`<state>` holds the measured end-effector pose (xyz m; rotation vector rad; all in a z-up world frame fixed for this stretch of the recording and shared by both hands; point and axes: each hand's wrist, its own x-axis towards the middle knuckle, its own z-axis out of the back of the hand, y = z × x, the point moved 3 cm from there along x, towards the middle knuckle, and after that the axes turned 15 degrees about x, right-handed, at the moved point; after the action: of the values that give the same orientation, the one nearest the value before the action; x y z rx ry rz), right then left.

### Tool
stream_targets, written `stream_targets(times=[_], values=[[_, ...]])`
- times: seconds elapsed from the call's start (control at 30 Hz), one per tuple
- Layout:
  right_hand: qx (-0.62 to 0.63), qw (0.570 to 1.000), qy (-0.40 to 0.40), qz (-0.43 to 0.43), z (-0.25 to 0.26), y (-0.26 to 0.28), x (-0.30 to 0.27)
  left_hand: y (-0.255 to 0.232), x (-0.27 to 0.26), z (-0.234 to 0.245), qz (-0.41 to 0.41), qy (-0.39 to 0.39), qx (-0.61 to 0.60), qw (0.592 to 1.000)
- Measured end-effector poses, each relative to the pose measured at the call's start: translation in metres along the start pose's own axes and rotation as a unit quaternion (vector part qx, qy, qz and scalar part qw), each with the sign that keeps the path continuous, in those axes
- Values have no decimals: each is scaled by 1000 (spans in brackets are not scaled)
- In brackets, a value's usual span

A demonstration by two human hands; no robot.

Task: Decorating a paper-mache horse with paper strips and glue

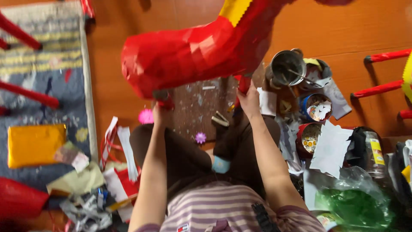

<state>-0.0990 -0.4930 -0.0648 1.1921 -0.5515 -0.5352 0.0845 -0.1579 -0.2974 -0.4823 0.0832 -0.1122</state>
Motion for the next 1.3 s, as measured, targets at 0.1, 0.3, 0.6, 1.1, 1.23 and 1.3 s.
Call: stream_targets(times=[0.1,0.3,0.6,1.1,1.23,1.3], values=[[-19,1000,-6,-5,-9,-10,-9,5,6,-9,9,19,-44,999],[12,1000,9,26,-20,-7,1,-9,20,2,10,32,-85,996],[-36,999,7,14,-31,-24,13,-9,25,7,27,69,-84,994],[-28,998,51,13,-32,-28,17,-22,147,70,-152,-107,33,982],[-16,998,56,-18,-31,-38,18,-41,210,98,-146,-114,8,983],[-38,998,55,0,-26,-47,22,-45,234,108,-142,-116,0,983]])
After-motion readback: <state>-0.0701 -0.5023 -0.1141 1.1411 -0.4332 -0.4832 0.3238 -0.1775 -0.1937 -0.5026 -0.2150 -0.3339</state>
